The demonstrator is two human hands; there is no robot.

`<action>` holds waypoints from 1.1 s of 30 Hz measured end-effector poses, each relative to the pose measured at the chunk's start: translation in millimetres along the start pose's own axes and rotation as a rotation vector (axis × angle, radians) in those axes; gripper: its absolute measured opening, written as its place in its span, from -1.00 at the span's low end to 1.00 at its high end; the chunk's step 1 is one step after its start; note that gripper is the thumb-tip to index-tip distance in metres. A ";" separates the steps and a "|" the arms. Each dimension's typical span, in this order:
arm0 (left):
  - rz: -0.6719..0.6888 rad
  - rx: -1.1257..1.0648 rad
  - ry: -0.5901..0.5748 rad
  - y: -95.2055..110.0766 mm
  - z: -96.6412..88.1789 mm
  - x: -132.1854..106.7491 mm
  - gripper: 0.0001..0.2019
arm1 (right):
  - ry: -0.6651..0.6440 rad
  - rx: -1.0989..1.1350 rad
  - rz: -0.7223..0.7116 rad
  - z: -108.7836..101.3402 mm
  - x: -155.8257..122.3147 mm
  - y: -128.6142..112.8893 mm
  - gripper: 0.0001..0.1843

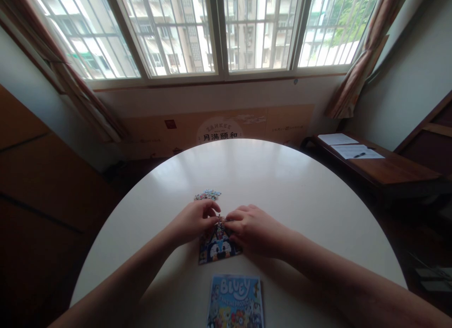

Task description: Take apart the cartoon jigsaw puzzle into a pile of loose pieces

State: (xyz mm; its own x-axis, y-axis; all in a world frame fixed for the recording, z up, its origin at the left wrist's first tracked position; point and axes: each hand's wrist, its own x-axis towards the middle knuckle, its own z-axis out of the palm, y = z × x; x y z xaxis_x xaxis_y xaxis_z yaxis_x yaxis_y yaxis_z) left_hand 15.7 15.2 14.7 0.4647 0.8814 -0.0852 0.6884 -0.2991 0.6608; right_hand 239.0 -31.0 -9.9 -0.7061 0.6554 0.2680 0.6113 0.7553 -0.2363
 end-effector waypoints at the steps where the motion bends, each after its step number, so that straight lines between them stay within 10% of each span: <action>1: -0.002 0.000 0.002 0.6 -0.4 -0.1 -0.82 | -0.002 -0.001 0.002 -0.2 0.2 0.0 -0.64; 23: 0.123 0.145 0.064 3.9 -4.6 -1.3 -0.84 | 0.011 -0.005 -0.013 1.1 -0.5 1.5 -0.64; 33: -0.051 0.045 0.327 -25.0 -50.5 4.4 -0.81 | 0.013 0.017 -0.024 -1.0 -0.8 1.6 -0.65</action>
State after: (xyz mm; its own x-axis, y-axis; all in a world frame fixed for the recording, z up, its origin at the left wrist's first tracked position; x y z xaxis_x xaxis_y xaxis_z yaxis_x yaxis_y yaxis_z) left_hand -27.5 45.0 35.5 0.2312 0.9640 0.1315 0.7335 -0.2615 0.6274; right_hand 240.9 -30.3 -9.5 -0.7161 0.6368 0.2859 0.5878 0.7710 -0.2450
